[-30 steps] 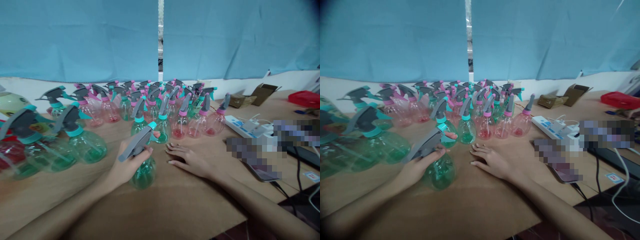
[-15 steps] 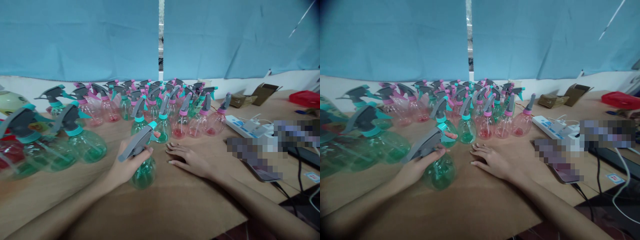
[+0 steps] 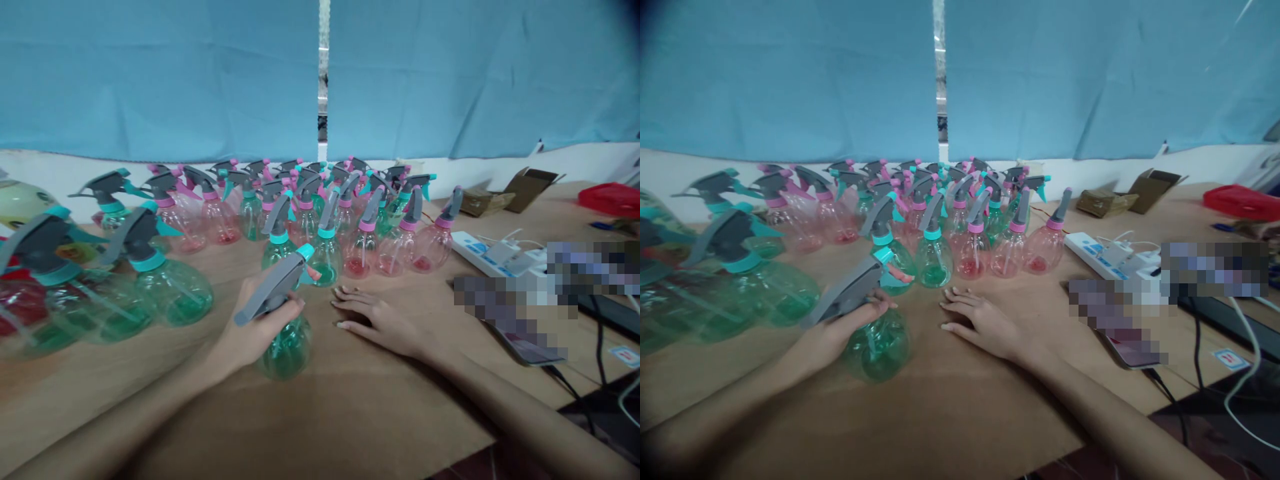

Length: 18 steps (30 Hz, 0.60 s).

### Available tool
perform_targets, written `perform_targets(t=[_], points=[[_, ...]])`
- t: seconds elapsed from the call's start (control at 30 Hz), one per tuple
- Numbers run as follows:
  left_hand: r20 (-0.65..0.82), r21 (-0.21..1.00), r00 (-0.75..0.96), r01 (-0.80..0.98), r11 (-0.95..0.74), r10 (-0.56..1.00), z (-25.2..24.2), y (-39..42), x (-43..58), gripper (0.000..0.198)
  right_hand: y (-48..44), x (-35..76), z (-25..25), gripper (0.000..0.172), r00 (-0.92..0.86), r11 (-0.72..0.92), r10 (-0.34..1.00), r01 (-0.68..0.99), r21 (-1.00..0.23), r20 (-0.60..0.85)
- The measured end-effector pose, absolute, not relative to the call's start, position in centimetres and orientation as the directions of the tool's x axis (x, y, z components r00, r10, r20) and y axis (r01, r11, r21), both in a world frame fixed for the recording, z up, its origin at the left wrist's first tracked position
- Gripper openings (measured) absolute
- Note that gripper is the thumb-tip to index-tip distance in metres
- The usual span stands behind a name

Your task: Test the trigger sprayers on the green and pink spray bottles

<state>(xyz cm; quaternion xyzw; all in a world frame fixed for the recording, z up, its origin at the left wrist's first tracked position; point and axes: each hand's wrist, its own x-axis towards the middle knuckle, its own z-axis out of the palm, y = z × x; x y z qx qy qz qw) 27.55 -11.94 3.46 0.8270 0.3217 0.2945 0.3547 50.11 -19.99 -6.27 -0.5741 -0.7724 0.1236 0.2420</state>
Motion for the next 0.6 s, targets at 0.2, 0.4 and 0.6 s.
perform_targets(t=[0.2, 0.4, 0.6], points=[[0.237, 0.849, 0.667, 0.212, -0.485, 0.706, 2.63, -11.31, 27.11, 0.012, -19.98, 50.12, -6.34, 0.045, -0.231, 0.318, 0.944, 0.828, -0.462, 0.236], [0.280, 0.843, 0.680, 0.164, -0.513, 0.678, 3.30, -11.38, 27.27, 0.008, -19.93, 50.17, -6.44, 0.045, -0.229, 0.320, 0.943, 0.824, -0.467, 0.243], [0.283, 0.859, 0.674, 0.139, -0.493, 0.682, 3.48, -11.50, 27.21, 0.009, -19.88, 50.23, -6.59, 0.044, -0.231, 0.322, 0.942, 0.823, -0.469, 0.242]])
